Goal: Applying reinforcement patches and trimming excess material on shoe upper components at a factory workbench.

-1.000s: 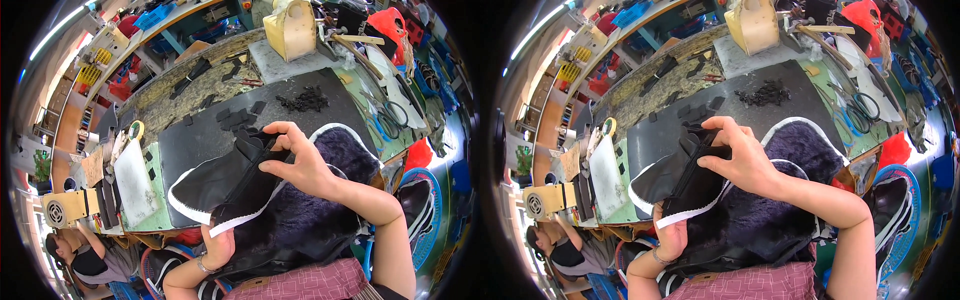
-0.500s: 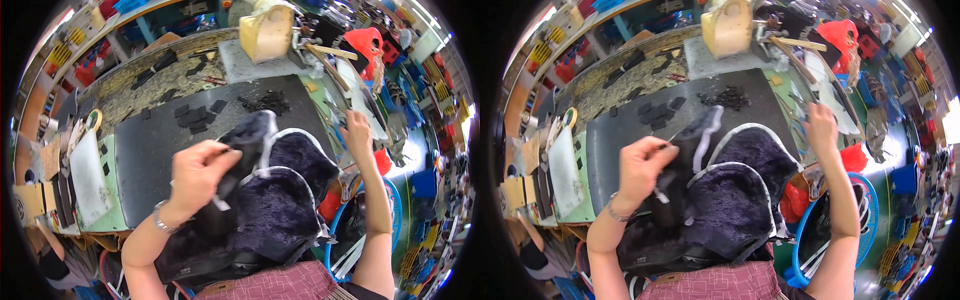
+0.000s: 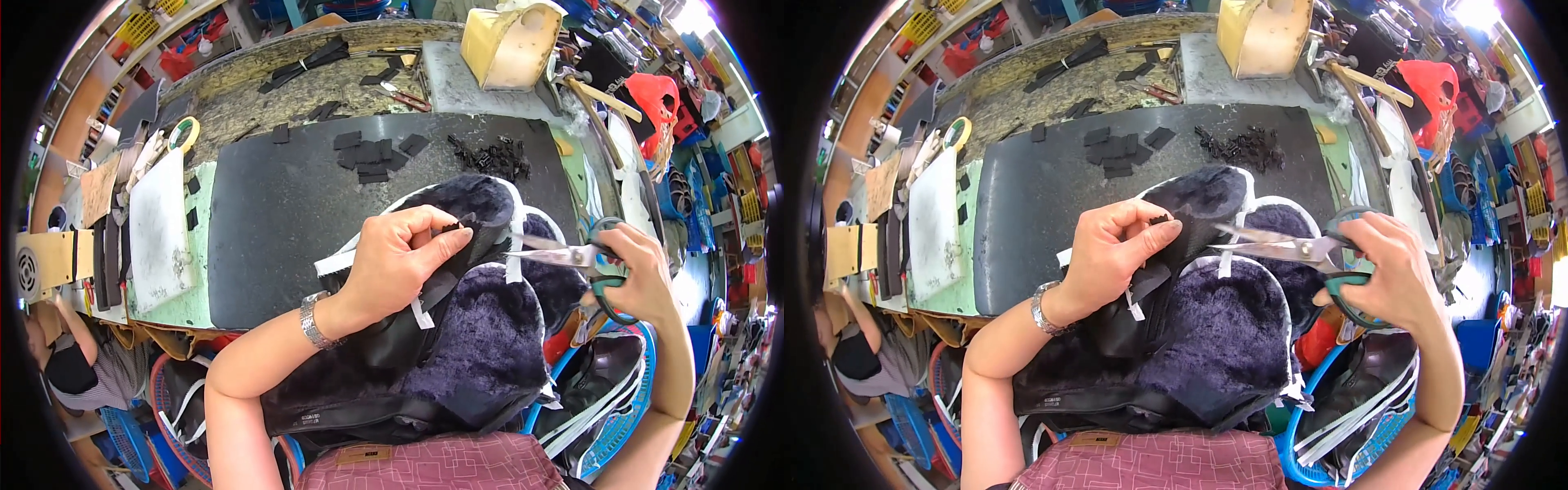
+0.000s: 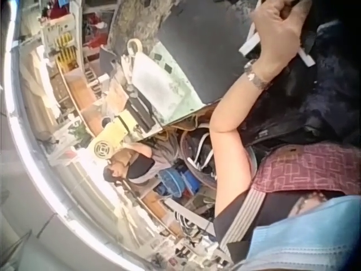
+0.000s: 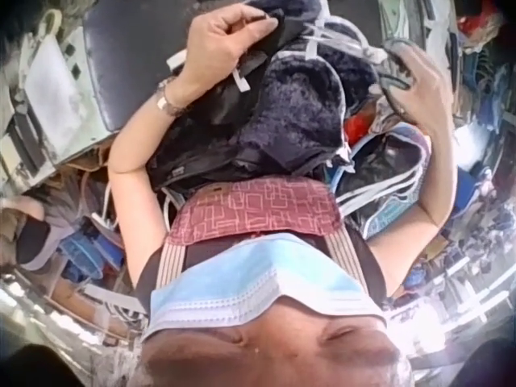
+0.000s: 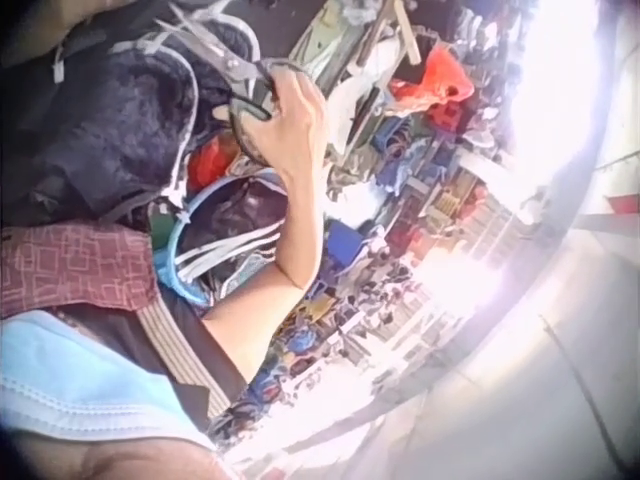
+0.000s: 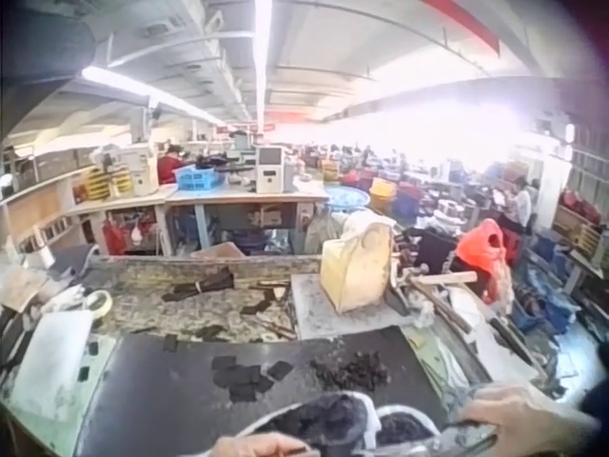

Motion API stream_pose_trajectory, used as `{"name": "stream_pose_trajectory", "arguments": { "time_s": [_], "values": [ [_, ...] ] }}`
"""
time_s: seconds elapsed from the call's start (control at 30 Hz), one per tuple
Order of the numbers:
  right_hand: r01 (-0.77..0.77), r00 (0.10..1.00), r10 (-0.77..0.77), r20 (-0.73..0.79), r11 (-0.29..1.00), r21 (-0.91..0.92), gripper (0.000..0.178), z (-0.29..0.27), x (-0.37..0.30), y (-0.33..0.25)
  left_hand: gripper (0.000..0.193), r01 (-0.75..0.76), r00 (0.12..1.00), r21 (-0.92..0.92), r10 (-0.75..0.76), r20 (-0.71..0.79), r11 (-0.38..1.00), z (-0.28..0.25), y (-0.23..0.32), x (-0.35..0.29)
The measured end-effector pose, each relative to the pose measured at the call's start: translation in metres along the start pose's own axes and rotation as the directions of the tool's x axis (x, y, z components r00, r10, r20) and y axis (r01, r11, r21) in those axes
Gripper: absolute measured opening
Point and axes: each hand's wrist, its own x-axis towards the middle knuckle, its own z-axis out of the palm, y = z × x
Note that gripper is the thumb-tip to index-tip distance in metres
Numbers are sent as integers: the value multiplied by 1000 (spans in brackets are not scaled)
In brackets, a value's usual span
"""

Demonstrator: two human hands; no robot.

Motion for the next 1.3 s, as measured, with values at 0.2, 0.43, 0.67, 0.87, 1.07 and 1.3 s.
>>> {"name": "stream_pose_trajectory", "arguments": {
  "time_s": [0.2,0.43,0.67,0.87,1.07,1.3],
  "values": [
    [45,988,-38,147,998,-41,57,-12,12,-13,12,-20,1000,-19,20,19,1000,9,-2,-1],
    [-66,961,34,276,992,109,51,-2,23,-22,12,-49,999,-133,46,-25,990,9,-10,-1],
    [70,994,-63,90,995,-71,48,-2,18,-18,13,20,998,-152,-29,-55,988,6,-4,-1],
    [51,991,-46,125,998,-40,47,0,23,-28,13,7,999,-163,-12,-30,987,10,-8,-1],
    [46,964,-63,257,996,73,48,6,30,-27,13,-6,999,-159,-1,-42,987,11,-5,0],
    [-194,818,121,562,978,72,49,-10,45,-39,12,16,1000,-151,-20,-23,988,10,-8,3]
  ]
}}
